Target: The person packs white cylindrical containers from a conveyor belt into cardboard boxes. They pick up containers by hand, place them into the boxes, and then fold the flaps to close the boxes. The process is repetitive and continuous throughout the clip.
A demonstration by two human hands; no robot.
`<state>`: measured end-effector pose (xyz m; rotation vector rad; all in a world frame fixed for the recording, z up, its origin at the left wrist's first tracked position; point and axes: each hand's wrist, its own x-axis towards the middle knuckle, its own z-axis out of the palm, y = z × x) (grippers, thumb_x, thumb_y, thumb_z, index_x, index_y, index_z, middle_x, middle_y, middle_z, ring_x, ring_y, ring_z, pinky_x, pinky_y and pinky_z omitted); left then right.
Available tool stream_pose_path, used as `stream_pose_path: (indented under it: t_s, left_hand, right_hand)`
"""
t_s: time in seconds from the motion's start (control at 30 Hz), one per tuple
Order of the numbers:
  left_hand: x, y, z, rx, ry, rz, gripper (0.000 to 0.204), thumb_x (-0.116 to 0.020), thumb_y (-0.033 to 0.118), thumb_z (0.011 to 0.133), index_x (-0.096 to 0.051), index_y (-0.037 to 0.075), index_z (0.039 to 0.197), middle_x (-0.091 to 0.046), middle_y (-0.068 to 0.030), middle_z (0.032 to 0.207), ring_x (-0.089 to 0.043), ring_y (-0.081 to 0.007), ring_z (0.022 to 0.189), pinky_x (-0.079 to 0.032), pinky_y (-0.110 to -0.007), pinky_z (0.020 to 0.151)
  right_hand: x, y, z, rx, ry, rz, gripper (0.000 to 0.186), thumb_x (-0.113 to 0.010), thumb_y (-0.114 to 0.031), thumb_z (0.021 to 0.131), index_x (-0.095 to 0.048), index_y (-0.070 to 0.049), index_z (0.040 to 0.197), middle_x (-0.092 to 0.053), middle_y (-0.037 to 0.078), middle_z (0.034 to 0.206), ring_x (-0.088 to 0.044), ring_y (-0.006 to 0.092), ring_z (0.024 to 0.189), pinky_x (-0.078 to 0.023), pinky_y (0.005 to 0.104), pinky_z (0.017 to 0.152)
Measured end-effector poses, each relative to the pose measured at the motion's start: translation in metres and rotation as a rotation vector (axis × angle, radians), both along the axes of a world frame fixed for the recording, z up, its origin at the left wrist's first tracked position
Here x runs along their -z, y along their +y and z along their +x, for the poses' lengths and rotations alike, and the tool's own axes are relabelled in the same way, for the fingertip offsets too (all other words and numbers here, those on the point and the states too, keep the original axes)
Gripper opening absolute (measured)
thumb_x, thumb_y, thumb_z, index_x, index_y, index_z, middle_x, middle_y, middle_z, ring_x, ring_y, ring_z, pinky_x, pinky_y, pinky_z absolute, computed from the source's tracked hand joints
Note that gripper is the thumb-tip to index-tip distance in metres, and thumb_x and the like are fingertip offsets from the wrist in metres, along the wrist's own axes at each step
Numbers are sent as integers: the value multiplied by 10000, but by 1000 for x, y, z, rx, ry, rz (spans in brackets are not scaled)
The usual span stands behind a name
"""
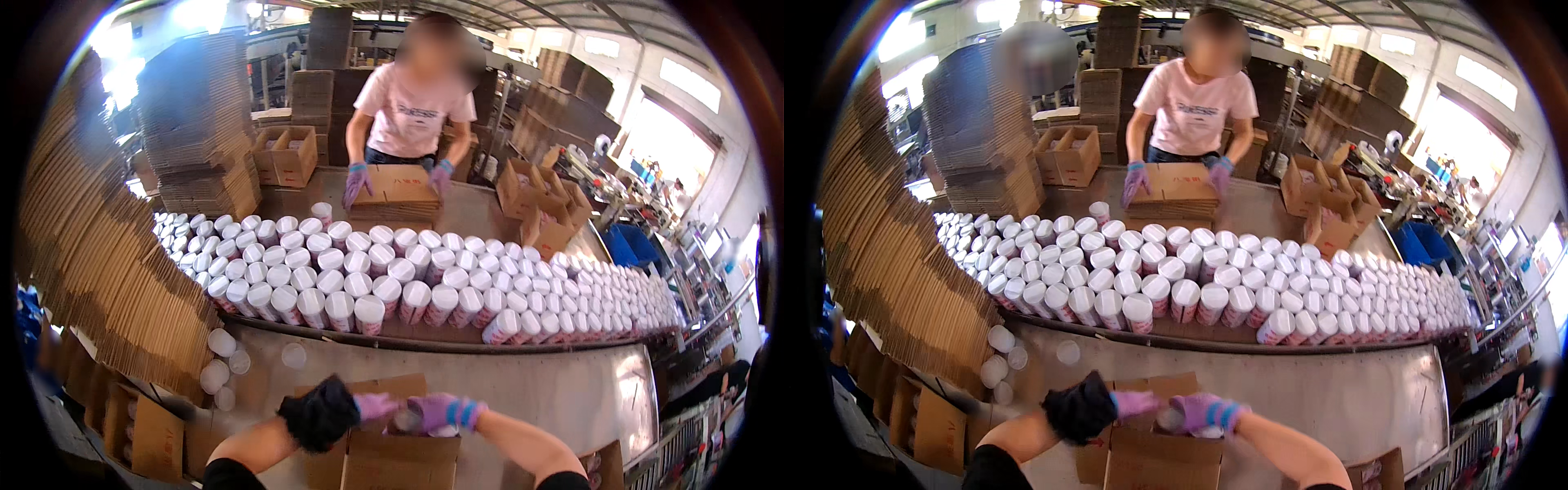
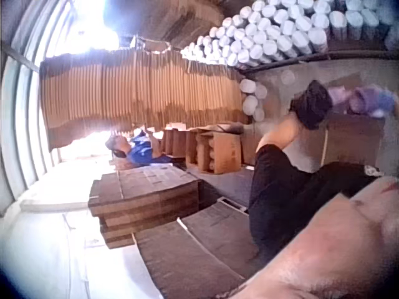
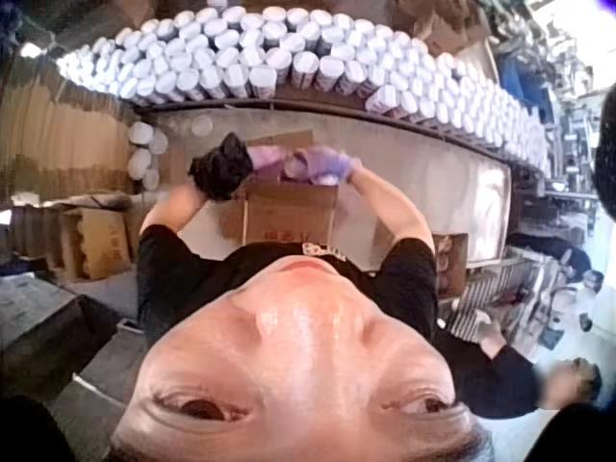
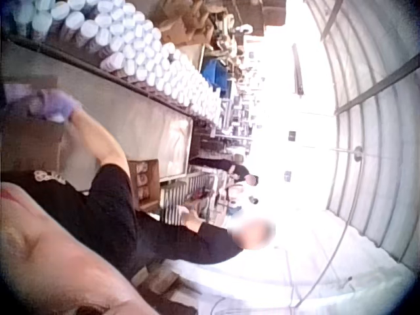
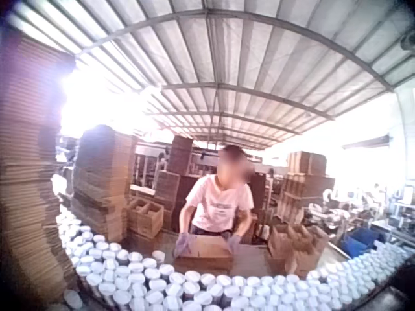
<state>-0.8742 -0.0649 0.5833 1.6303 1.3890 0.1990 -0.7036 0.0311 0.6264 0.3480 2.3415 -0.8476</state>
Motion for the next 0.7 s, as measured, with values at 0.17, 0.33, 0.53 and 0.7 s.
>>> stream_pose_path:
  t_s: [0.17,0.33,0.53,0.7]
  left_hand:
    - [34,-24,2,186,-76,-97,272,-401,210,894,-468,37,1091,-569,-198,930,-547,-358,855,-447,-393,729]
    - [27,-45,10,230,46,81,208,-429,190,880,-496,11,962,-557,-180,877,-549,-332,786,-448,-382,688]
    - [-70,-134,-4,-1092,-515,-124,211,-462,189,890,-533,63,1043,-611,-73,869,-578,-149,745,-472,-272,636]
    - [22,-193,50,-1270,-858,-378,226,-502,193,856,-538,62,1036,-613,-79,861,-582,-160,746,-471,-285,657]
  right_hand:
    - [-68,-30,-4,66,-93,-449,580,-473,-474,821,-425,-98,1261,-480,85,1257,-459,198,1118,-351,338,928]
    - [-38,-46,25,114,-19,-304,606,-506,-462,792,-420,-98,1270,-475,81,1270,-428,220,1168,-345,338,947]
    - [36,-10,108,796,343,-348,734,-697,-231,712,-310,-57,1312,-356,140,1339,-440,202,1142,-412,344,903]
    - [83,-122,111,1085,315,-581,556,-645,-329,774,-469,-25,1205,-568,102,1127,-530,158,992,-432,309,844]
